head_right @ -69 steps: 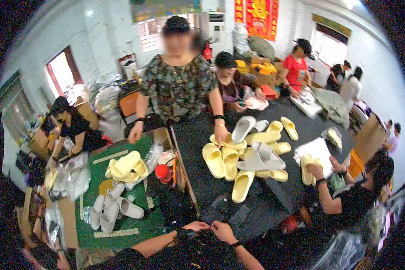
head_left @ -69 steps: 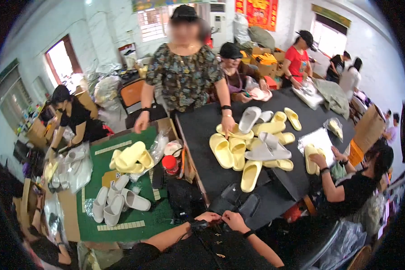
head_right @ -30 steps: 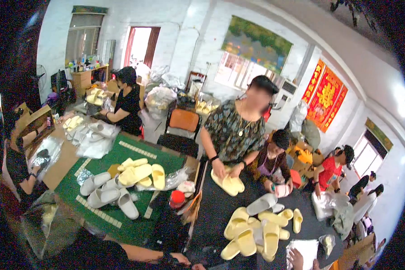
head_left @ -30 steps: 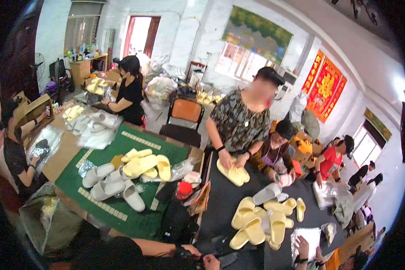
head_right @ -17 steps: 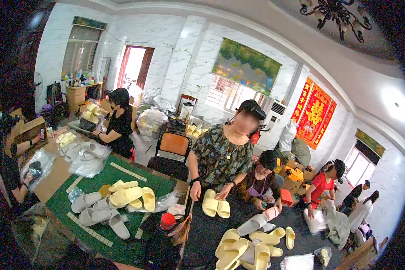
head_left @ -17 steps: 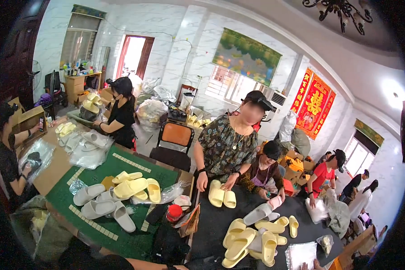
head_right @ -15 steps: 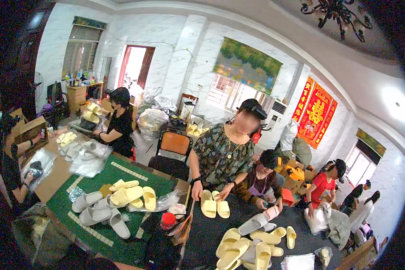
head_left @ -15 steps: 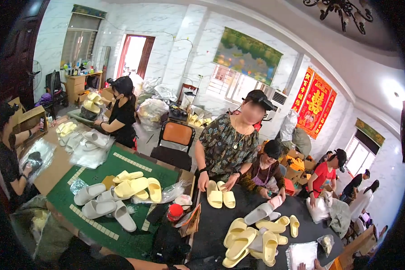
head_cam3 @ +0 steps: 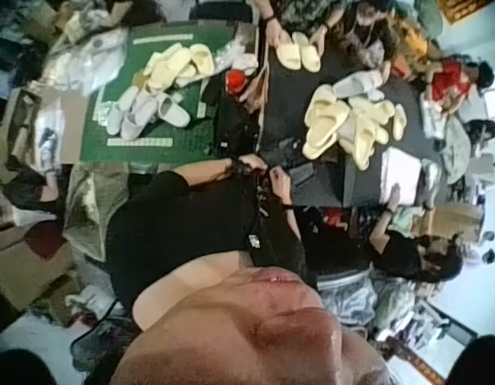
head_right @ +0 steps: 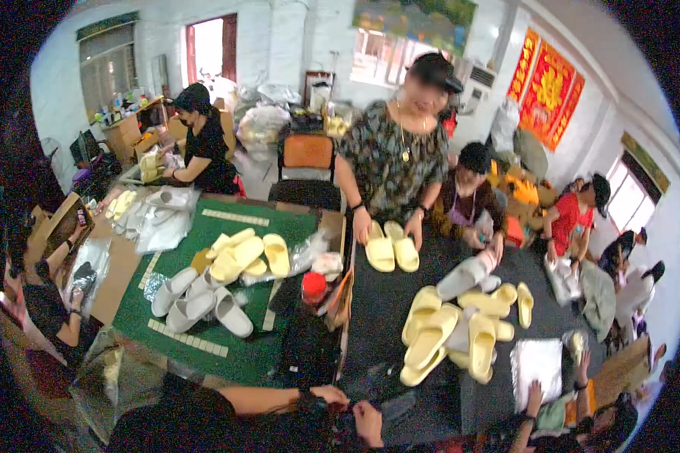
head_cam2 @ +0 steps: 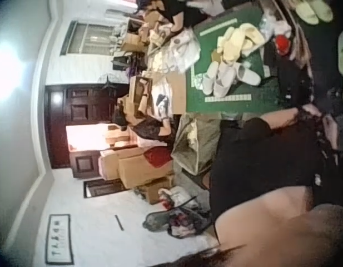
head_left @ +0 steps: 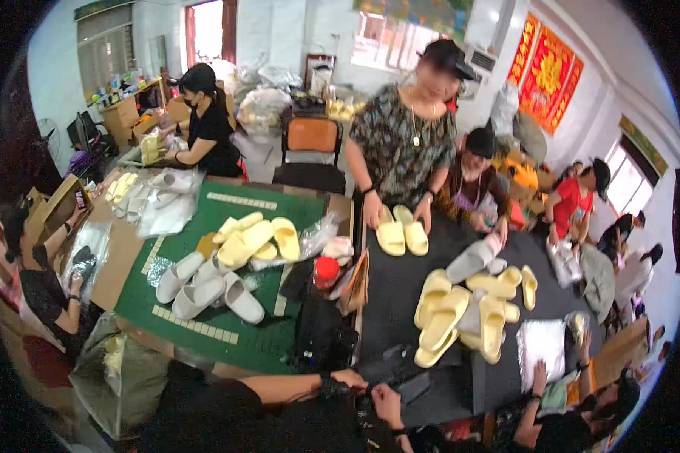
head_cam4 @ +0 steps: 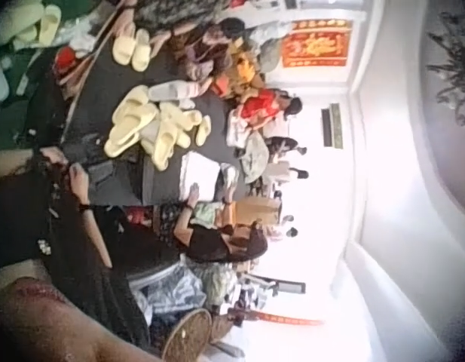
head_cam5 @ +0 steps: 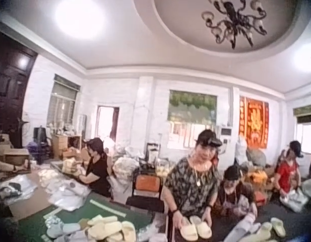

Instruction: Assembling, inspecting, and organizing various shoe components in a factory setting.

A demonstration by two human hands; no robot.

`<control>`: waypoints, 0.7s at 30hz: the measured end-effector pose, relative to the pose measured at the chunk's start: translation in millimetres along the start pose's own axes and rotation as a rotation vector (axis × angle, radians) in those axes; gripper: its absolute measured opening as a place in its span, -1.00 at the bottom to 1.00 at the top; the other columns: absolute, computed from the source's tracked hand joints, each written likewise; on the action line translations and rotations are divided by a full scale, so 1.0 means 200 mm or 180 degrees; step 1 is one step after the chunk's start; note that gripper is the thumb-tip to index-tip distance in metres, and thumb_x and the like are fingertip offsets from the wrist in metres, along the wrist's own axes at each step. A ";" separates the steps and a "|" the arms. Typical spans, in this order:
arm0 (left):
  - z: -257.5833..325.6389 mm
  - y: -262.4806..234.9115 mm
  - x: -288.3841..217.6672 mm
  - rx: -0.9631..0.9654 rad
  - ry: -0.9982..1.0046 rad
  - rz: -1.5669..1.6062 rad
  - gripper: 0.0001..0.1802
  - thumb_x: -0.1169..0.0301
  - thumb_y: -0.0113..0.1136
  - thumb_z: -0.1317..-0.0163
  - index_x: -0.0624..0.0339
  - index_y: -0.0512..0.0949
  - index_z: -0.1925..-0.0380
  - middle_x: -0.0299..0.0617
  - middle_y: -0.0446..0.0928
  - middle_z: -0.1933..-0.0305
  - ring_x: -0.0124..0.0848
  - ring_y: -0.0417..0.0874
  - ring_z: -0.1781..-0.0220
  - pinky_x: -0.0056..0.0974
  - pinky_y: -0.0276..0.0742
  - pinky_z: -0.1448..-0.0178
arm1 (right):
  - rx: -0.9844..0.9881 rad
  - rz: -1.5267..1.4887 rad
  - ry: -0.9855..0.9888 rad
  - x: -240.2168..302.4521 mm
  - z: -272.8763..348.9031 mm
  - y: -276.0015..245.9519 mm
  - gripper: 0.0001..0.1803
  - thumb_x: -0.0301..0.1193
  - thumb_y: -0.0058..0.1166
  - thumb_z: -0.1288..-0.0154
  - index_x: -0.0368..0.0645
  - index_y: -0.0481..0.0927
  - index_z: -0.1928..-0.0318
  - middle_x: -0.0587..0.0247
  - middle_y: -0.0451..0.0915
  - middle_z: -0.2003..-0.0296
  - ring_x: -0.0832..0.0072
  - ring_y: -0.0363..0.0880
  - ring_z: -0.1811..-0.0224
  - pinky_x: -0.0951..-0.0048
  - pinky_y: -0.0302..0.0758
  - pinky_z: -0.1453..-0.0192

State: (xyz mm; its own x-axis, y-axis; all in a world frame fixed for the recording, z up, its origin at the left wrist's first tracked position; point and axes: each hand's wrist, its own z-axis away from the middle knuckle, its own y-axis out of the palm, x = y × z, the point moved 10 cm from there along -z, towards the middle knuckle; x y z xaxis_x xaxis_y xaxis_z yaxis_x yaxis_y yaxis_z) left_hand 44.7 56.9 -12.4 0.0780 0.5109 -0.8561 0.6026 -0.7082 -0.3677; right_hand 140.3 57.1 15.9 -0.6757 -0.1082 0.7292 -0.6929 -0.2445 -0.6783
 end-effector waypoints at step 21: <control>0.10 -0.03 0.14 -0.0519 -0.3411 0.1568 -0.63 0.09 0.11 -0.23 0.17 0.59 0.24 -0.36 0.56 0.39 -0.51 0.51 0.36 -0.39 0.39 0.23 | -0.0372 -0.0023 -0.0070 0.03 0.03 -0.07 -0.89 -0.43 0.07 -0.13 -0.22 0.52 0.38 0.02 0.53 0.53 0.15 0.56 0.45 0.31 0.44 0.41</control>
State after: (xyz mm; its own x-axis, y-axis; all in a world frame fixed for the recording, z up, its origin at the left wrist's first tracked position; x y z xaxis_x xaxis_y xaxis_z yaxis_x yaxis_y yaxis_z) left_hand 27.1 65.0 -40.9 -0.3273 -0.5213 -0.7881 0.7938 -0.6042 0.0700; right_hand 147.3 54.9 31.5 -0.6656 -0.1284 0.7351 -0.7233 -0.1315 -0.6779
